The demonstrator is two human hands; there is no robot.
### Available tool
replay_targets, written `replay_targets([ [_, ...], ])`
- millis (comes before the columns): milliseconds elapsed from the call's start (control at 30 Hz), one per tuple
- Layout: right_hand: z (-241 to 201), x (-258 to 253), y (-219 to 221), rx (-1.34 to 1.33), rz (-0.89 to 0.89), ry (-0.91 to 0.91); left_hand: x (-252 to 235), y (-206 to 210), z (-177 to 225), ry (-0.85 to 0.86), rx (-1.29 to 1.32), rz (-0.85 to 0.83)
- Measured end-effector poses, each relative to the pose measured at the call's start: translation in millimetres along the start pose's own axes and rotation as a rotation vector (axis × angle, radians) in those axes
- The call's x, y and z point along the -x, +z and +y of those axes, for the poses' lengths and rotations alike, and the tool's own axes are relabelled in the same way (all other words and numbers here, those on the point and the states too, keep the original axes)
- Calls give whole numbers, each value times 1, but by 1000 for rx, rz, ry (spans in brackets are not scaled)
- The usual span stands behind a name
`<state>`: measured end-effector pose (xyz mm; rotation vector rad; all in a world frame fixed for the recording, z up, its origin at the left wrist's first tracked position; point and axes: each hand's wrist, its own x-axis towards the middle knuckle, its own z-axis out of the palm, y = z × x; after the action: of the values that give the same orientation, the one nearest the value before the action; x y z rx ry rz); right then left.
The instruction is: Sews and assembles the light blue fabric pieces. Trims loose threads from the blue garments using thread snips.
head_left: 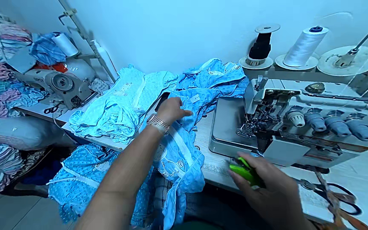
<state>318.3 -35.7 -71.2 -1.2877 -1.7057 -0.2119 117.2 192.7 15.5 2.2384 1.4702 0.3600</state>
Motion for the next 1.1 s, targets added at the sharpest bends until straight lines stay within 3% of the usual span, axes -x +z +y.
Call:
replay_targets([
  [100, 0, 3, 3, 12, -30, -25, -24, 23, 4, -217, -184, -133],
  [233, 18, 9, -5, 59, -85, 7, -10, 19, -16, -280, -321, -54],
  [400, 25, 11, 4, 62, -113, 24, 46, 11, -91, -247, 67, 26],
  [600, 19, 2, 33, 101, -223, 16, 156, 29, -95, -127, 294, 399],
  [667, 12, -3, 49, 78, -250, -1, 174, 35, -100, -87, 299, 437],
  [833, -5, -35, 89, 61, -378, -46, 203, 38, -102, 23, 280, 160],
  [967, -7, -63, 113, 87, -418, -94, 219, 37, -98, 36, 655, -224],
  [1100, -7, -57, 131, 50, -399, -161, 227, 47, -97, 117, 917, -358],
])
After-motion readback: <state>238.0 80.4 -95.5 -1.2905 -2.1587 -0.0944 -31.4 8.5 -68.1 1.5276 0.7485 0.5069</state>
